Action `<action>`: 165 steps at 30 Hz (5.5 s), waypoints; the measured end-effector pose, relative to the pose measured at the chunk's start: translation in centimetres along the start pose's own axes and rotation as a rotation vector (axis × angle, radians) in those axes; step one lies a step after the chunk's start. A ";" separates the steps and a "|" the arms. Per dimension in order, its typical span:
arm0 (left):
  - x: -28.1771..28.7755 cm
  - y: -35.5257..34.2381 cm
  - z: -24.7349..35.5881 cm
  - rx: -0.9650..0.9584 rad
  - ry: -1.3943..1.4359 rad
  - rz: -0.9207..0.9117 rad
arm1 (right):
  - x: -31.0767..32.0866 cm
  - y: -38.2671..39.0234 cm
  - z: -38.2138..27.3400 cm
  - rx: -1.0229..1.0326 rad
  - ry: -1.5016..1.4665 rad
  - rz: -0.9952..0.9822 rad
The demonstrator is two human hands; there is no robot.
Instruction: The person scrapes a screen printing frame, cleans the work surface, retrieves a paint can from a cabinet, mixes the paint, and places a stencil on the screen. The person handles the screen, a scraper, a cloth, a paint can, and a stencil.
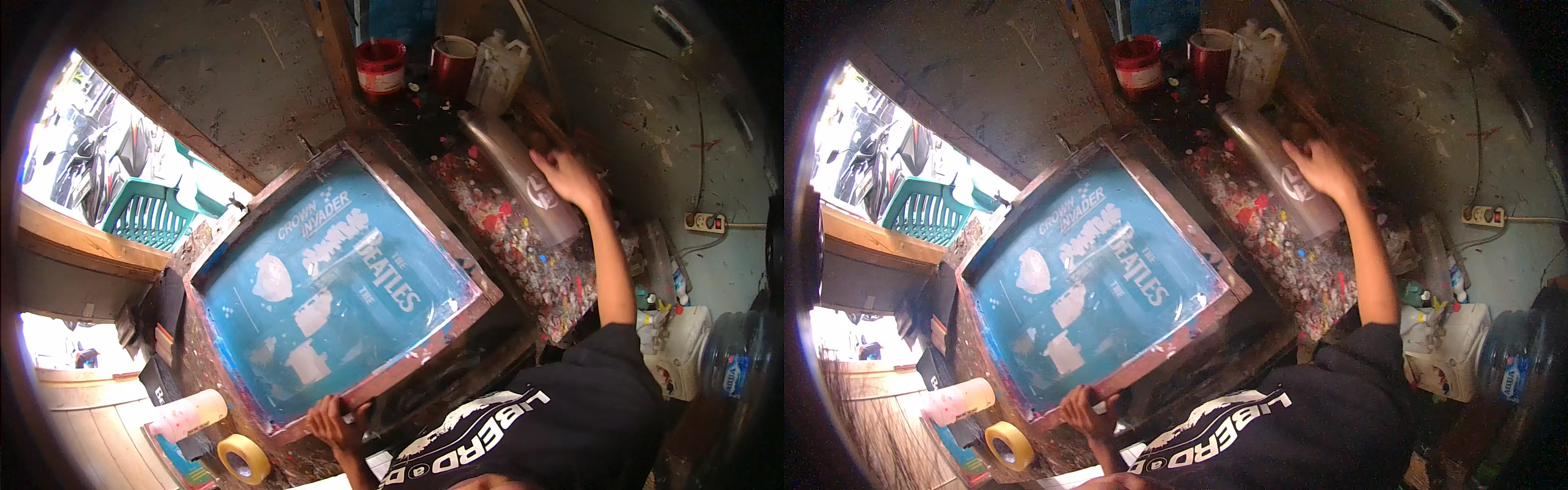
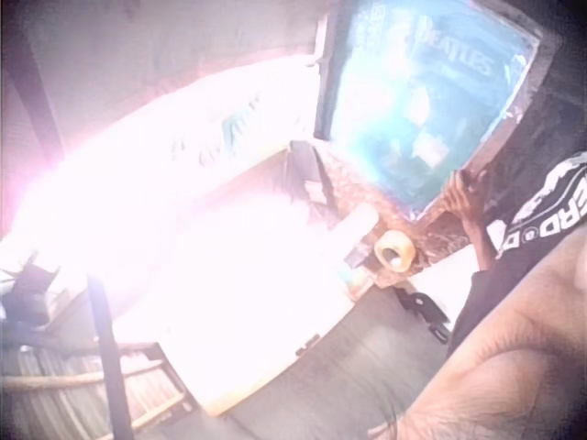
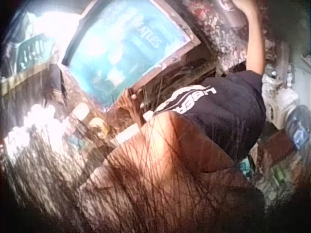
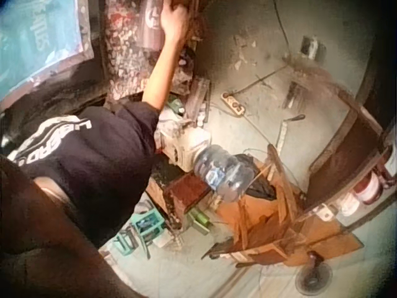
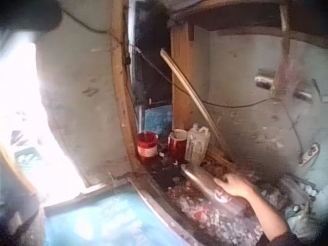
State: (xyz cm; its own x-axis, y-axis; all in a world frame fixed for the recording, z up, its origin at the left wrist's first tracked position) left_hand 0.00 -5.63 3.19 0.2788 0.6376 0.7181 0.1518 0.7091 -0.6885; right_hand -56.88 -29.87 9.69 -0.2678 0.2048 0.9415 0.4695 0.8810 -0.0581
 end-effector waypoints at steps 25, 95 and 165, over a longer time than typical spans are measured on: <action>-11.9 -25.3 16.1 -0.399 0.427 -0.119 | 15.9 13.0 -30.1 1.326 -0.404 0.819; -12.8 -12.9 5.4 0.009 0.182 -0.330 | 17.6 3.2 -34.9 1.196 -0.616 1.210; -14.7 -12.5 -3.7 -0.071 0.399 -0.425 | -5.4 18.2 -12.4 0.568 -0.153 -0.465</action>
State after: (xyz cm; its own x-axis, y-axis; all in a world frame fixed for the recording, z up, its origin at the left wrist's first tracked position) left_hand -2.50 -24.97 0.92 0.5132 0.1292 0.8485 0.3876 0.8472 -0.3634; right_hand -36.44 -20.26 7.70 -0.4661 -0.2223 0.8563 -0.2161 0.9672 0.1335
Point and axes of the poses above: each hand's wrist, its own y-axis away from the middle knuckle, its own x-axis out of the back of the hand, z = x × y, the point moved 7 cm from there along -y, towards the middle knuckle, and after that the axes turned 13 degrees about z, right-handed, at the moved point
